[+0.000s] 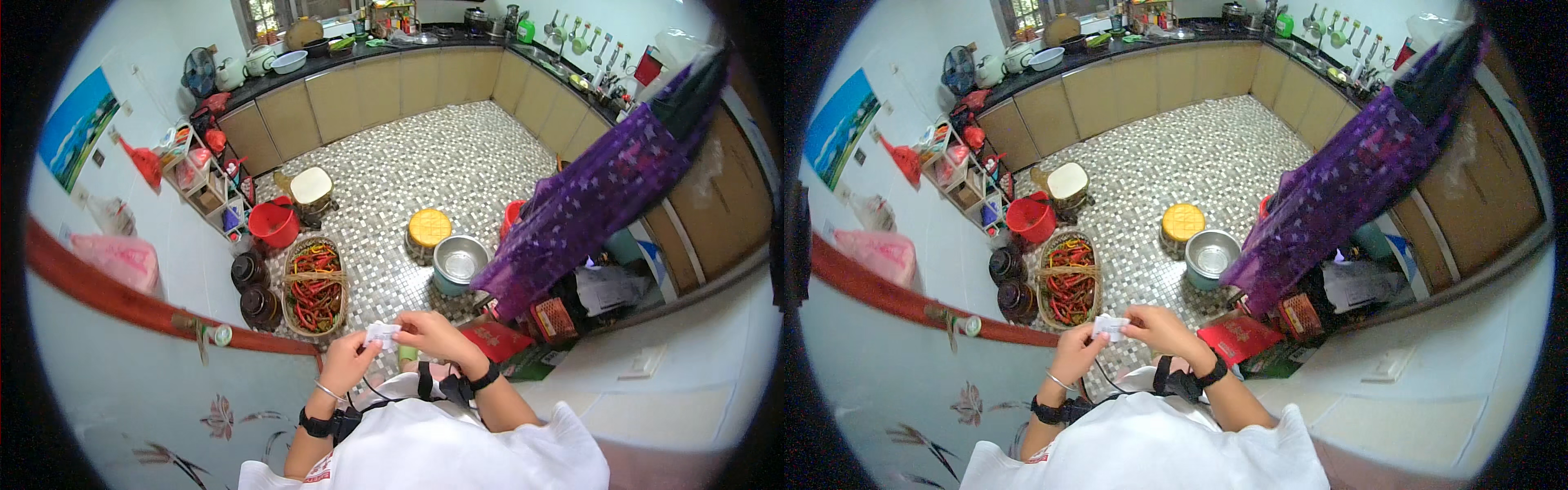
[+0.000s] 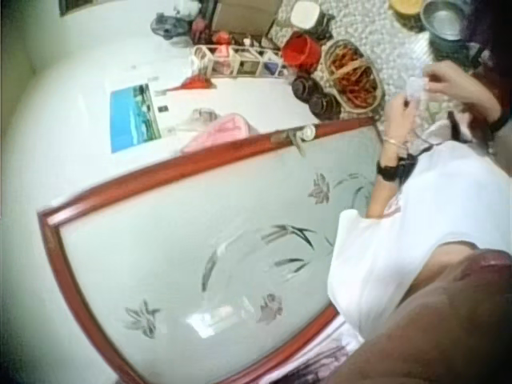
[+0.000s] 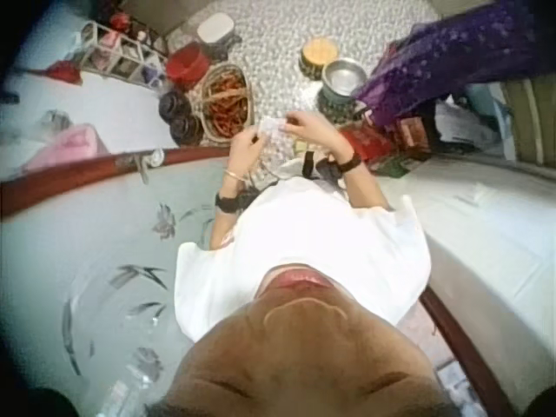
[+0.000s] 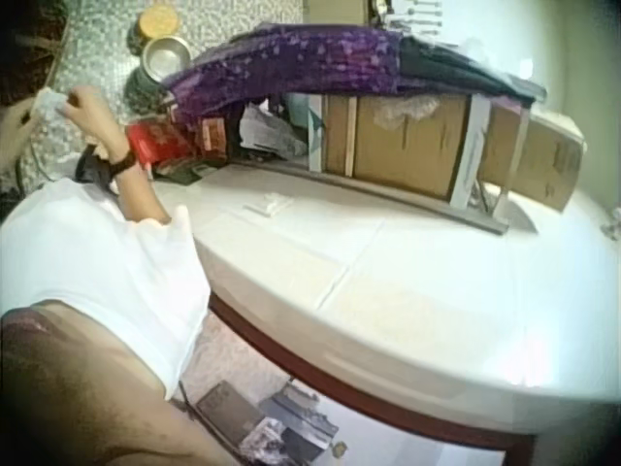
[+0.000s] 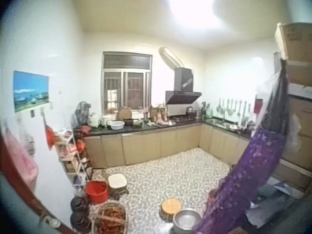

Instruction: The recorder prepares items, handles a bag, and moves through different rooms of a house.

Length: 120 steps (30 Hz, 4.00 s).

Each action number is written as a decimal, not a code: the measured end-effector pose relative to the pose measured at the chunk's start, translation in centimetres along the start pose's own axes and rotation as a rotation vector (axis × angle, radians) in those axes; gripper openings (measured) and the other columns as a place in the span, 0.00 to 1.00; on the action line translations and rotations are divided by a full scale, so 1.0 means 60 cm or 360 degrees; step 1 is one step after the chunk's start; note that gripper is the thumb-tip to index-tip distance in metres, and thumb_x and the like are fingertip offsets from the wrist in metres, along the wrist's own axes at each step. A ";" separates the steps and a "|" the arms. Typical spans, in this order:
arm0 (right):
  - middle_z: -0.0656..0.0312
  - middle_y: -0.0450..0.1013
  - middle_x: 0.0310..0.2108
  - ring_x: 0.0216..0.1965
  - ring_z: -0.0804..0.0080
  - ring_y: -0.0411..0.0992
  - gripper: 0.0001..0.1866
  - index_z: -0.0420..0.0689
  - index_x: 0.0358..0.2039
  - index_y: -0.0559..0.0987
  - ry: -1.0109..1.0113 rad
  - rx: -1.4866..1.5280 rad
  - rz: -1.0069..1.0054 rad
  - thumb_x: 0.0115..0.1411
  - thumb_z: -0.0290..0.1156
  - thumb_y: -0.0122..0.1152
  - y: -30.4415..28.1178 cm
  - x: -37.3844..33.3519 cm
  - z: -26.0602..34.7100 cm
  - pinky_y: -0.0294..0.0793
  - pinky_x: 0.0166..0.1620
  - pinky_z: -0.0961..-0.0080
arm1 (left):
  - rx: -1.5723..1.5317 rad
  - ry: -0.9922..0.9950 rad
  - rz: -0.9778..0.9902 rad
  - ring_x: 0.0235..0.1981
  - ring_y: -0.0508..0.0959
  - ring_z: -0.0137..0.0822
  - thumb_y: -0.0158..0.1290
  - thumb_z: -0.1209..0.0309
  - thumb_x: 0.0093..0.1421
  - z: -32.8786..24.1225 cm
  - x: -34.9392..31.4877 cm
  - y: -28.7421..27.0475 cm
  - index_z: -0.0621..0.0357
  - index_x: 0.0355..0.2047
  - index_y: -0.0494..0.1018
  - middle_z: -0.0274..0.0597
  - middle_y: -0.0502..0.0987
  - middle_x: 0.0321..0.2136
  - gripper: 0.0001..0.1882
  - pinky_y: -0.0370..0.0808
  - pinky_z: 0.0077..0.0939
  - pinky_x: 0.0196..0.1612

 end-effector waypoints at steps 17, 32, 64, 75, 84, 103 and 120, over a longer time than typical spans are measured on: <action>0.66 0.70 0.19 0.23 0.82 0.66 0.09 0.39 0.27 0.74 0.0220 0.0198 -0.0273 0.55 0.32 0.57 -0.297 0.376 -0.102 0.66 0.27 0.82 | -0.0258 -0.0046 0.0327 0.23 0.67 0.23 0.52 0.69 0.55 0.042 0.558 -0.062 0.66 0.32 0.74 0.36 0.71 0.20 0.11 0.65 0.18 0.27; 0.64 0.72 0.23 0.25 0.81 0.69 0.10 0.37 0.29 0.74 0.0216 0.0517 -0.0924 0.53 0.32 0.60 -0.571 0.755 -0.134 0.68 0.30 0.84 | -0.0373 0.0117 0.0400 0.18 0.63 0.23 0.52 0.66 0.55 0.015 1.079 -0.176 0.65 0.27 0.74 0.34 0.68 0.18 0.12 0.60 0.20 0.21; 0.71 0.69 0.22 0.24 0.87 0.65 0.07 0.40 0.30 0.73 0.0505 0.0974 -0.1801 0.57 0.30 0.55 -1.213 0.946 -0.520 0.65 0.28 0.88 | 0.0167 0.0691 0.1738 0.19 0.62 0.21 0.53 0.68 0.54 -0.232 1.855 0.284 0.64 0.28 0.75 0.30 0.67 0.18 0.10 0.60 0.18 0.22; 0.68 0.70 0.24 0.25 0.84 0.67 0.07 0.42 0.31 0.73 0.0596 0.1757 -0.3008 0.57 0.32 0.53 -1.144 0.680 -0.767 0.67 0.29 0.86 | 0.0346 0.0985 0.2518 0.17 0.58 0.18 0.53 0.70 0.55 -0.406 1.834 0.614 0.57 0.35 0.73 0.24 0.59 0.13 0.07 0.58 0.14 0.20; 0.63 0.69 0.18 0.20 0.78 0.66 0.09 0.40 0.21 0.73 0.1166 0.2545 -0.3500 0.53 0.31 0.54 -0.811 0.464 -1.320 0.64 0.22 0.81 | 0.0535 0.0553 0.2717 0.21 0.58 0.17 0.50 0.73 0.58 -0.412 1.681 0.799 0.60 0.35 0.72 0.22 0.60 0.17 0.06 0.58 0.11 0.26; 0.64 0.69 0.19 0.16 0.76 0.66 0.08 0.41 0.27 0.73 0.1059 0.3292 -0.3701 0.55 0.32 0.52 -0.845 0.315 -1.480 0.67 0.21 0.77 | 0.0733 -0.0001 0.2293 0.22 0.62 0.16 0.50 0.73 0.58 -0.393 1.658 0.980 0.62 0.36 0.71 0.27 0.70 0.23 0.07 0.59 0.09 0.26; 0.60 0.72 0.26 0.19 0.72 0.69 0.11 0.39 0.35 0.73 0.0565 0.2781 -0.4123 0.53 0.31 0.56 -0.932 0.360 -1.200 0.67 0.20 0.79 | 0.0124 -0.0789 0.3036 0.25 0.68 0.25 0.46 0.72 0.59 -0.365 1.627 0.946 0.62 0.41 0.67 0.34 0.68 0.27 0.11 0.68 0.18 0.30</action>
Point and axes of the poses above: each hand's wrist, its own x-axis towards the middle knuckle, its own y-axis out of the palm, z = x × y, the point moved 9 cm from there along x, towards the middle knuckle
